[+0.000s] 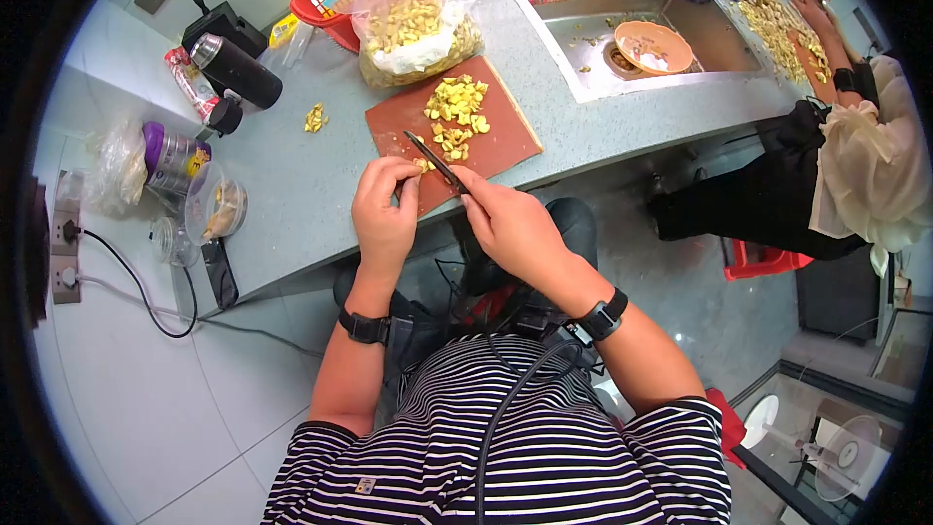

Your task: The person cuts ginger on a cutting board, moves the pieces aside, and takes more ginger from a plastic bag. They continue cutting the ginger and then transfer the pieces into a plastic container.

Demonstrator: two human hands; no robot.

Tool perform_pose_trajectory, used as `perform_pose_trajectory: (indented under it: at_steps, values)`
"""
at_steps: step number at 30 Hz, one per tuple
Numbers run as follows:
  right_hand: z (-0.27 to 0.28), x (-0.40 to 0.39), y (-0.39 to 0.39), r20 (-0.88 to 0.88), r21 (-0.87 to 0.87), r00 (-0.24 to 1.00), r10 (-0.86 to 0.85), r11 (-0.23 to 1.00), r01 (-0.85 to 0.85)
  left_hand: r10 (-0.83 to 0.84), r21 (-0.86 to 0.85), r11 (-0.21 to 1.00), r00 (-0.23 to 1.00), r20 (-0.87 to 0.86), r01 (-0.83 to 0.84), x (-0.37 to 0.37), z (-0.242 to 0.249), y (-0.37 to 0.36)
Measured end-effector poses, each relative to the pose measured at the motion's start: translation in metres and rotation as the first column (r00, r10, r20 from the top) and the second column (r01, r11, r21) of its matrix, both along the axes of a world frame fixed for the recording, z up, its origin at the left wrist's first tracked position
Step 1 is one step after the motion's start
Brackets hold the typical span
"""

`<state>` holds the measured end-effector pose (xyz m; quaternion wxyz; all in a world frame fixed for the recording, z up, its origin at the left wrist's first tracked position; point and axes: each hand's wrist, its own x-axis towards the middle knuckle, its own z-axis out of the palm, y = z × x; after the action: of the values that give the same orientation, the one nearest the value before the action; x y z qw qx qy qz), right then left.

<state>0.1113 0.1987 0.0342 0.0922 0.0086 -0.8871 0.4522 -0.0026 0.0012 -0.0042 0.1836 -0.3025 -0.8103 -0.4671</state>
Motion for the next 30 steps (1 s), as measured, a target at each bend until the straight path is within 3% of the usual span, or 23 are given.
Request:
perform_pose_trajectory:
  at_steps: [6,21,30]
  values:
    - [-0.012,0.002,-0.001,-0.047,0.009,0.999,-0.013,1.000,0.014,-0.005,0.119,0.993,0.989,0.149,-0.013,0.009,0.015,0.007]
    - [-0.004,0.001,0.002,0.064,0.121,0.998,0.012,0.992,-0.020,0.041,-0.024,0.999,0.999,-0.008,-0.041,0.000,0.001,0.005]
    - [-0.010,0.001,0.000,-0.013,0.107,1.000,-0.010,0.994,0.011,0.026,-0.035,0.999,0.999,-0.020,-0.027,0.001,0.001,0.005]
